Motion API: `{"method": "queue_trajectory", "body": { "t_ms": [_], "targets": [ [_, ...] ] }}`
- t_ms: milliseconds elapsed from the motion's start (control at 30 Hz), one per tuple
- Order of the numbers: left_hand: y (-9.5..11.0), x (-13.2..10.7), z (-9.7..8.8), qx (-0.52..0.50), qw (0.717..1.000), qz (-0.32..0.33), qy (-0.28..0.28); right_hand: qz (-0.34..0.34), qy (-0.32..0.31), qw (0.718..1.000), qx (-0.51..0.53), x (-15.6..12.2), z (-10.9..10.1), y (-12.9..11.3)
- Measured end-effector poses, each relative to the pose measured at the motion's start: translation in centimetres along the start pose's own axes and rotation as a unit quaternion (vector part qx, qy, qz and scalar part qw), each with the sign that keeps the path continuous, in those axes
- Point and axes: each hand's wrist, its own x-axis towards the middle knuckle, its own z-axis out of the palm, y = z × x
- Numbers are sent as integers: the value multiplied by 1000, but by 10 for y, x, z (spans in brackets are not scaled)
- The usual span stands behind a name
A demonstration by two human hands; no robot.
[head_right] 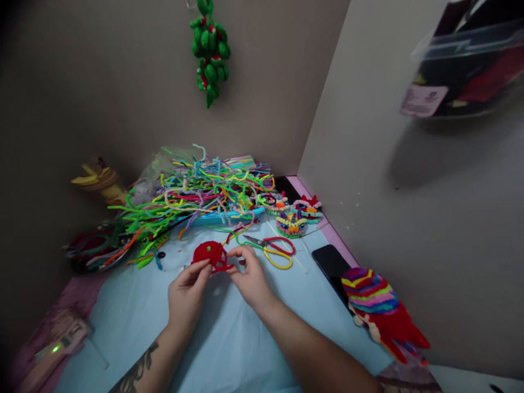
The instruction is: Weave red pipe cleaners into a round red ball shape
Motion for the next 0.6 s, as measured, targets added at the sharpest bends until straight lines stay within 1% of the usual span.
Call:
{"method": "queue_trajectory", "body": {
  "t_ms": [67,167,333,500,600],
  "targets": [
    [0,0,0,0,1000,-10,7,-41,-14,998,-45,-4,2,-4],
    [1,-1,1,-3,1000,-8,-4,-69,-38,995,-58,-9,5,-11],
    [3,0,3,-28,999,-24,-7,-69,6,994,-81,-8,3,-15],
    [5,0,4,-63,996,-57,10,-96,29,987,-122,4,-11,-11],
    [5,-1,5,-73,996,-51,10,-54,47,993,-95,13,-20,-5]
  ]
}}
